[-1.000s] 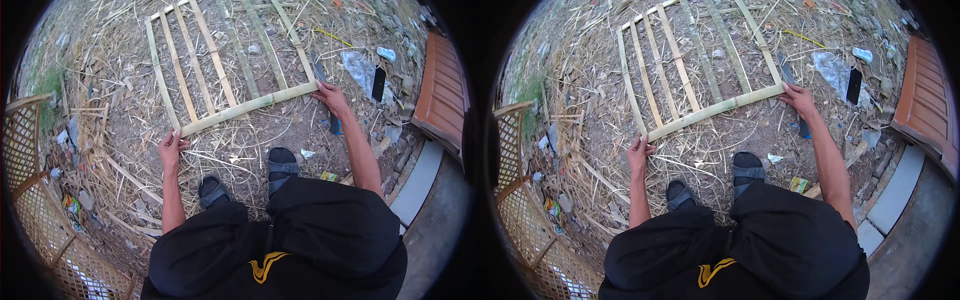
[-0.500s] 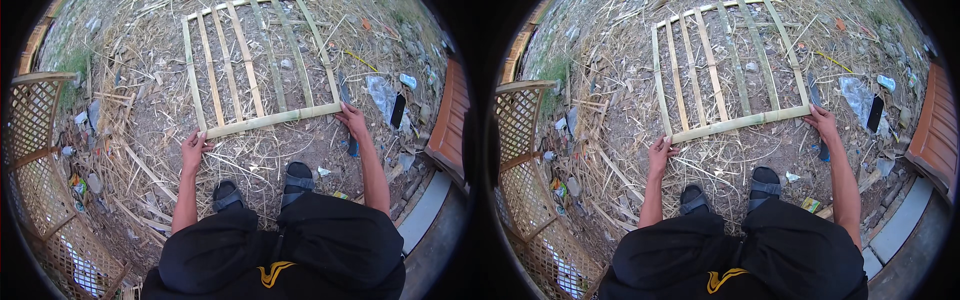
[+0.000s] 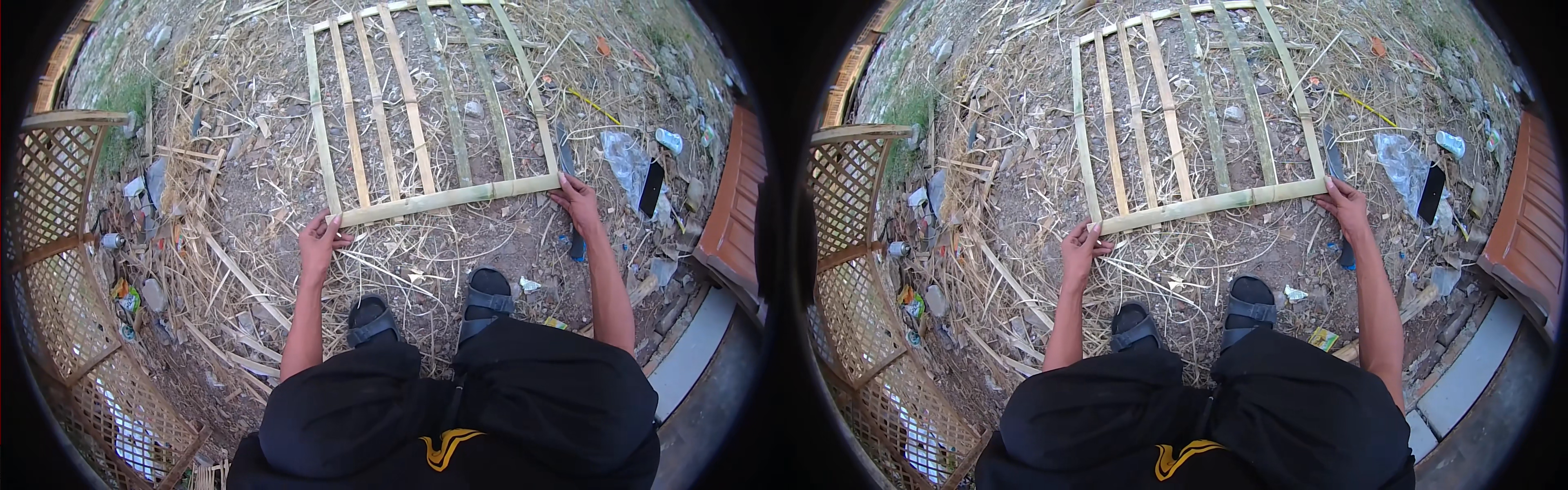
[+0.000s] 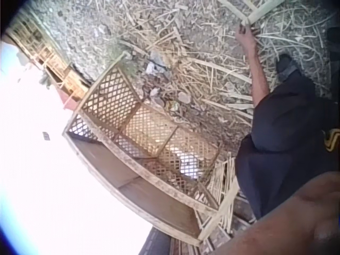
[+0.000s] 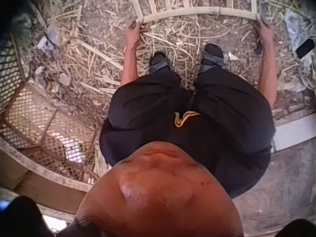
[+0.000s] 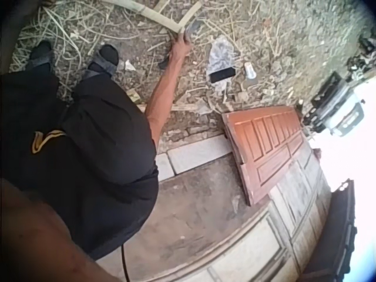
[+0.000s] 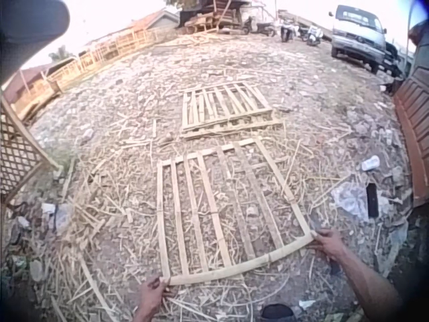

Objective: The person assembles a bamboo lattice by hand, positioning thin bamboo strips onto a horizontal frame and using a length of wood to tap and press the strips into place.

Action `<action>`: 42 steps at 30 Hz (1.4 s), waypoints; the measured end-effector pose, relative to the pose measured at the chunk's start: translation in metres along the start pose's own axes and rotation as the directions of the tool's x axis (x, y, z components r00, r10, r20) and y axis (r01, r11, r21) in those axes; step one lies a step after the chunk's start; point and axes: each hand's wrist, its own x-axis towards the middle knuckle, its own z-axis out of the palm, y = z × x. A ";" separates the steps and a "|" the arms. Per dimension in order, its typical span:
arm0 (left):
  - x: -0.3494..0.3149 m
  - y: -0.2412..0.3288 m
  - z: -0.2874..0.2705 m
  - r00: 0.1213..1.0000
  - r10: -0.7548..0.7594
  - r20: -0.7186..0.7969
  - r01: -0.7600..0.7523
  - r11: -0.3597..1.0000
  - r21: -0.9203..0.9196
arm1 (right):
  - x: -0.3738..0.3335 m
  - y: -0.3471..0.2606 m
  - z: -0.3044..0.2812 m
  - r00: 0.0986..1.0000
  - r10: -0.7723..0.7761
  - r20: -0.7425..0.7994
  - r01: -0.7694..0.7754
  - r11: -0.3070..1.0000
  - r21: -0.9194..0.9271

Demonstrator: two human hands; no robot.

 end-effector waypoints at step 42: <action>0.004 0.254 -0.036 0.226 0.965 0.135 -0.754 0.086 0.651 | -0.037 -0.247 0.040 0.312 -0.938 0.151 0.937 0.277 -0.213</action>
